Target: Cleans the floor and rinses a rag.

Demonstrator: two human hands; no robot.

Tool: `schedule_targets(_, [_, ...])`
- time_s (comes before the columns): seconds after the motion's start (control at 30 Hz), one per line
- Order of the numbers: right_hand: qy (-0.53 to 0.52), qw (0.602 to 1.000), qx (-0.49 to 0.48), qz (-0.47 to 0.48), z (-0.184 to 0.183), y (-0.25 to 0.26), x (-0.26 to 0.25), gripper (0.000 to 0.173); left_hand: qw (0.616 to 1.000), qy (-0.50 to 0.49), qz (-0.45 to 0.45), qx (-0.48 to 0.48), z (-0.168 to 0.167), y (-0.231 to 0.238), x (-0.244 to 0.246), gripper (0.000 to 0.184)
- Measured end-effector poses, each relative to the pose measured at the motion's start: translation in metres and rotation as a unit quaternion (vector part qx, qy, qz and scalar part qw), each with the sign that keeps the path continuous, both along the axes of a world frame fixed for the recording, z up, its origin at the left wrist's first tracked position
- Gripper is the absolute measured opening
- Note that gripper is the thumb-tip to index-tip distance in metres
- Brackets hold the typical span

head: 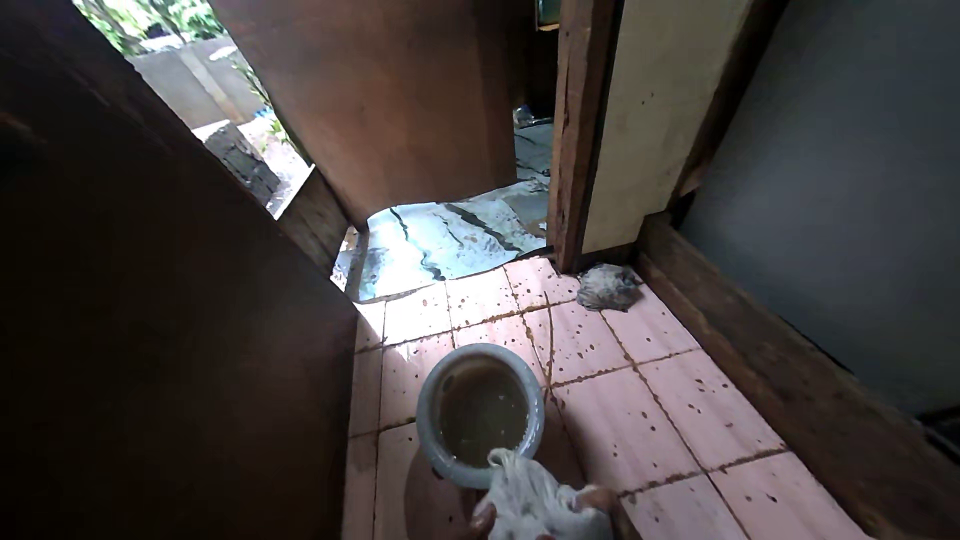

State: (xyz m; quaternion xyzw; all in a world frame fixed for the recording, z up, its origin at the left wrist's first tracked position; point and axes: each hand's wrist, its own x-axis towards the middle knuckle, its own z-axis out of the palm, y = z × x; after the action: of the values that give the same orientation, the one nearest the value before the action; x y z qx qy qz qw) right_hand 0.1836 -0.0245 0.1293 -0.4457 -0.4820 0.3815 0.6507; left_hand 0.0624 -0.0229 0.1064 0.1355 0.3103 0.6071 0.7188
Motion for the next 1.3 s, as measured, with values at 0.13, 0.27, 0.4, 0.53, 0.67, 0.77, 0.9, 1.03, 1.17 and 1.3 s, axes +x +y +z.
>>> schedule_targets(0.13, [0.054,0.997,-0.043,0.035,0.024,-0.001,-0.008,0.036,0.997,0.054,0.046,0.023,0.025,0.014,-0.016,0.016])
schedule_targets(0.27, [0.079,0.990,-0.033,0.109,0.028,0.008,-0.007,0.033,0.998,0.041,-0.012,0.038,0.028,0.024,-0.024,0.010])
schedule_targets(0.4, [0.147,0.976,-0.099,0.125,0.009,0.030,-0.008,0.012,0.982,0.156,-0.010,0.103,0.036,0.035,-0.023,0.019])
schedule_targets(0.53, [0.236,0.928,-0.243,0.156,0.010,0.063,-0.010,0.016,0.933,0.339,0.050,0.109,0.046,0.044,-0.023,0.030])
schedule_targets(0.67, [0.216,0.882,-0.290,0.303,0.012,0.109,-0.007,0.047,0.760,0.515,0.116,0.379,0.032,0.067,-0.027,0.016])
schedule_targets(0.77, [0.180,0.846,-0.308,0.396,0.010,0.141,-0.011,0.051,0.619,0.585,0.111,0.512,0.033,0.083,-0.026,0.012])
schedule_targets(0.9, [0.011,0.823,-0.253,0.509,0.000,0.185,-0.021,0.036,0.436,0.638,0.110,0.626,0.022,0.097,-0.023,0.021])
schedule_targets(1.03, [-0.112,0.757,-0.261,0.589,-0.004,0.206,-0.033,0.023,0.292,0.696,0.042,0.655,0.013,0.101,-0.015,0.021])
schedule_targets(1.17, [-0.297,0.691,-0.251,0.609,0.004,0.209,-0.047,0.025,0.187,0.734,-0.011,0.653,-0.007,0.100,-0.011,0.019])
schedule_targets(1.3, [-0.446,0.657,-0.239,0.559,0.017,0.197,-0.071,0.031,0.222,0.758,-0.266,0.552,0.007,0.089,-0.018,0.019])
